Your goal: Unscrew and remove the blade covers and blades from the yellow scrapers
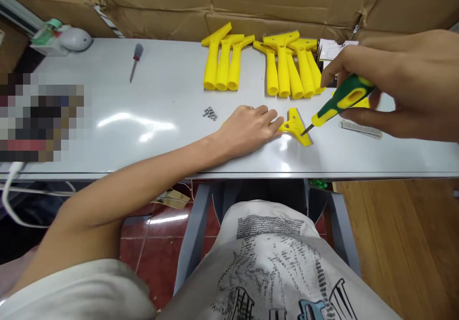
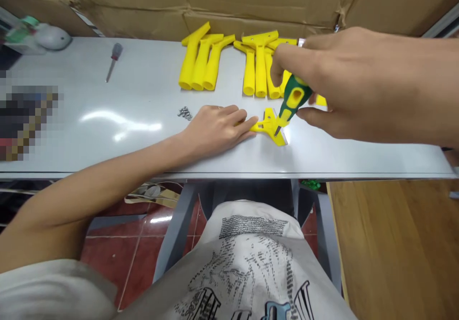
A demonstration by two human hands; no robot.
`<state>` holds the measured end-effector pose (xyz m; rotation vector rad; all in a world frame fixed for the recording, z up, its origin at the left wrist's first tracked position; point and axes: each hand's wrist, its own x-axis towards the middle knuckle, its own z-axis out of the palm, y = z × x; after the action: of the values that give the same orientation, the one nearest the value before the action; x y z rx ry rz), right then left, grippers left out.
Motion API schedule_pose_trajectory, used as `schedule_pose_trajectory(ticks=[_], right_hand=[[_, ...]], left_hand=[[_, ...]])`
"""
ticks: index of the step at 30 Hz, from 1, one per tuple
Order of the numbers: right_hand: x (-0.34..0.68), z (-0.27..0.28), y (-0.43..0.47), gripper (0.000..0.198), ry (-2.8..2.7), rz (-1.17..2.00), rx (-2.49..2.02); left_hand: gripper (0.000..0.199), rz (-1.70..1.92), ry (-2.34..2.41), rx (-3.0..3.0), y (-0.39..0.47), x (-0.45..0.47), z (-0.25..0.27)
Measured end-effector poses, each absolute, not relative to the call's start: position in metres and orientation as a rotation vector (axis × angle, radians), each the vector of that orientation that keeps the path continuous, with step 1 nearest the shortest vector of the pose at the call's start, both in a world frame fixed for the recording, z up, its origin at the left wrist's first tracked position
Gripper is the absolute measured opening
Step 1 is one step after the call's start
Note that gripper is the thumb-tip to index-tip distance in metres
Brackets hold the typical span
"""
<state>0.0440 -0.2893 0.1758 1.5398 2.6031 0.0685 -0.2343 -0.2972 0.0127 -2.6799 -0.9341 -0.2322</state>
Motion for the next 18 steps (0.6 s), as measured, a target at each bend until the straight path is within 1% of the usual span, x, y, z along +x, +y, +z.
schedule_pose_trajectory(ticks=[2,3,4,6,7,8,9,10,11,12,13,14,16,17,18], right_hand=[[0.037,0.177,-0.290,0.076,2.341,0.301,1.573],[0.033,0.177,-0.290,0.078,2.234,0.388,1.549],[0.029,0.177,-0.291,0.073,2.180,0.431,1.538],[0.026,0.178,-0.292,0.048,2.172,0.450,1.526],[0.026,0.178,-0.292,0.036,2.217,0.414,1.517],[0.028,0.178,-0.292,0.030,2.298,0.355,1.501],[0.031,0.177,-0.291,0.041,2.405,0.282,1.476],[0.034,0.177,-0.290,0.061,2.506,0.208,1.451],[0.037,0.176,-0.289,0.072,2.575,0.155,1.425],[0.041,0.175,-0.287,0.071,2.603,0.170,1.419],[0.044,0.173,-0.284,0.064,2.590,0.231,1.428],[0.047,0.171,-0.281,0.064,2.571,0.300,1.439],[0.055,0.166,-0.274,0.079,2.653,0.347,1.431],[0.059,0.162,-0.270,0.085,2.771,0.308,1.447],[0.063,0.159,-0.266,0.086,2.912,0.221,1.498]], left_hand=[[0.029,-0.245,-0.949,-2.684,-0.297,-0.235,0.012],[0.029,-0.244,-0.950,-2.679,-0.296,-0.236,0.011],[0.029,-0.241,-0.945,-2.673,-0.296,-0.237,0.011],[0.032,-0.232,-0.929,-2.660,-0.295,-0.237,0.010],[0.033,-0.229,-0.920,-2.653,-0.294,-0.237,0.010],[0.034,-0.224,-0.911,-2.647,-0.294,-0.237,0.010],[0.034,-0.219,-0.903,-2.642,-0.294,-0.237,0.010],[0.034,-0.217,-0.895,-2.637,-0.294,-0.237,0.010],[0.034,-0.215,-0.891,-2.633,-0.294,-0.236,0.010],[0.033,-0.212,-0.889,-2.634,-0.294,-0.236,0.010],[0.033,-0.208,-0.892,-2.637,-0.294,-0.235,0.011],[0.032,-0.207,-0.897,-2.639,-0.295,-0.235,0.011],[0.031,-0.203,-0.914,-2.645,-0.295,-0.235,0.011],[0.030,-0.203,-0.925,-2.650,-0.295,-0.235,0.011],[0.030,-0.207,-0.934,-2.657,-0.295,-0.235,0.011]])
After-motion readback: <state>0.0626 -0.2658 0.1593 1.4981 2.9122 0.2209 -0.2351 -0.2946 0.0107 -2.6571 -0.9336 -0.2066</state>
